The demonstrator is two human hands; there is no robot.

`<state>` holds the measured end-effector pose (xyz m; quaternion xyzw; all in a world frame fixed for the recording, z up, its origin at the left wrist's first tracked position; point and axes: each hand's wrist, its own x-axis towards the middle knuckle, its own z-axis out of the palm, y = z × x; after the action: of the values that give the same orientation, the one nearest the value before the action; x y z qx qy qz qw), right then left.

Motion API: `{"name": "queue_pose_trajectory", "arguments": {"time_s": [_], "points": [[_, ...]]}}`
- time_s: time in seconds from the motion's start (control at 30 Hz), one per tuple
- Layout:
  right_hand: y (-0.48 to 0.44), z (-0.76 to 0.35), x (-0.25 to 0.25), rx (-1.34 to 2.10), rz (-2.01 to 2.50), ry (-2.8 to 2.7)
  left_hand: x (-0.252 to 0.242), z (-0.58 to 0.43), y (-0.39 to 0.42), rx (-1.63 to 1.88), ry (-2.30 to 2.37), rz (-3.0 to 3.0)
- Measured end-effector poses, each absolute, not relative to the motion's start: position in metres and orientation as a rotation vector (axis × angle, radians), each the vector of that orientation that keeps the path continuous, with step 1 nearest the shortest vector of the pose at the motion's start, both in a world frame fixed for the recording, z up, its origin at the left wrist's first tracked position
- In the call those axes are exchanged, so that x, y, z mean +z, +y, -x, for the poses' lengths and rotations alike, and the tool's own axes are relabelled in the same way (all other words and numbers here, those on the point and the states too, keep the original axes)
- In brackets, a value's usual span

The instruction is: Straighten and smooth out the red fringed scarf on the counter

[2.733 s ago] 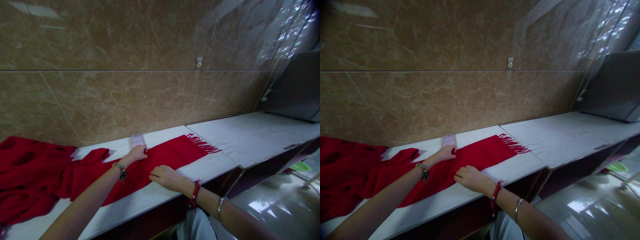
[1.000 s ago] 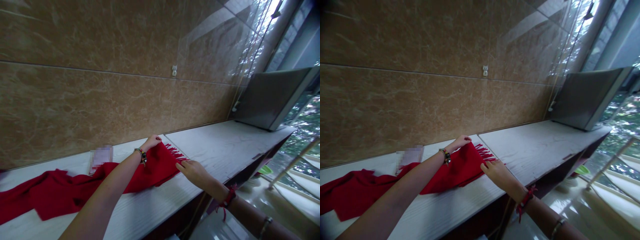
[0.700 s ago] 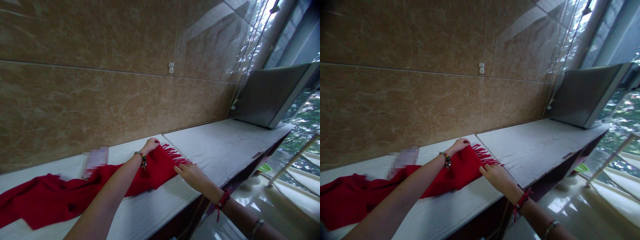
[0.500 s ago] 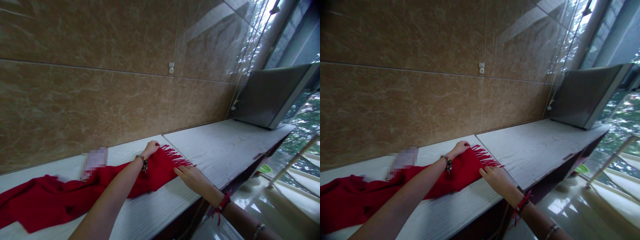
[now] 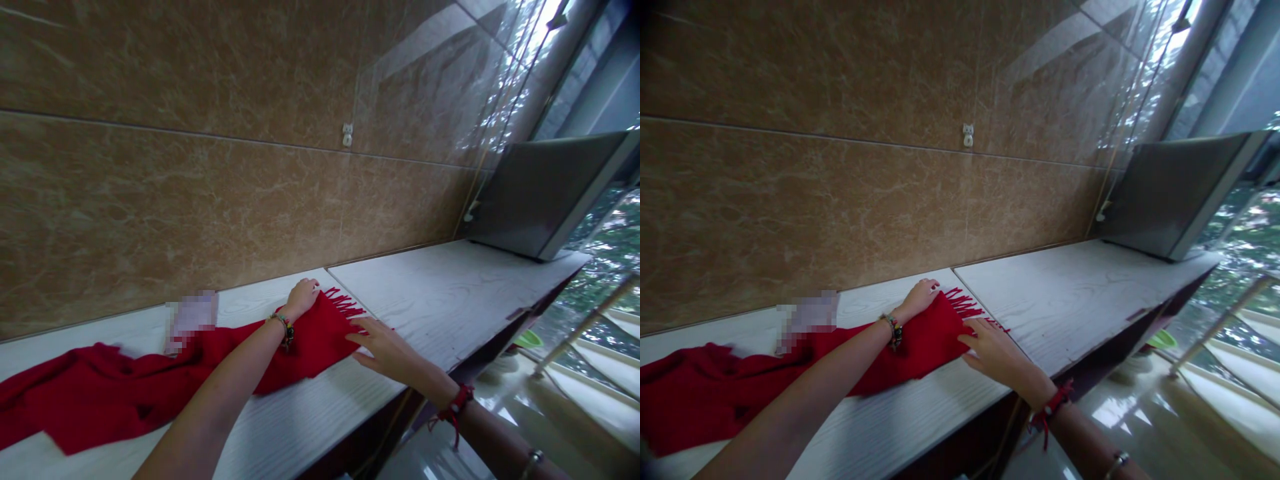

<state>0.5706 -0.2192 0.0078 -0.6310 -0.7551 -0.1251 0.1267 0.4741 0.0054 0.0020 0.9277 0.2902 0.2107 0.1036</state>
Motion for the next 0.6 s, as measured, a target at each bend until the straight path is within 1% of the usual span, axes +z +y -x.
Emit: {"name": "queue_pose_trajectory", "arguments": {"time_s": [0.23, 0.6], "points": [[-0.193, -0.553, 0.009, -0.260, 1.764, -2.103, 0.008, -0.427, -0.024, 0.607, 0.826, -2.846], [-0.155, -0.530, -0.013, -0.263, 1.891, -2.292, 0.010, -0.285, -0.037, 0.476, 0.787, -3.003]]}}
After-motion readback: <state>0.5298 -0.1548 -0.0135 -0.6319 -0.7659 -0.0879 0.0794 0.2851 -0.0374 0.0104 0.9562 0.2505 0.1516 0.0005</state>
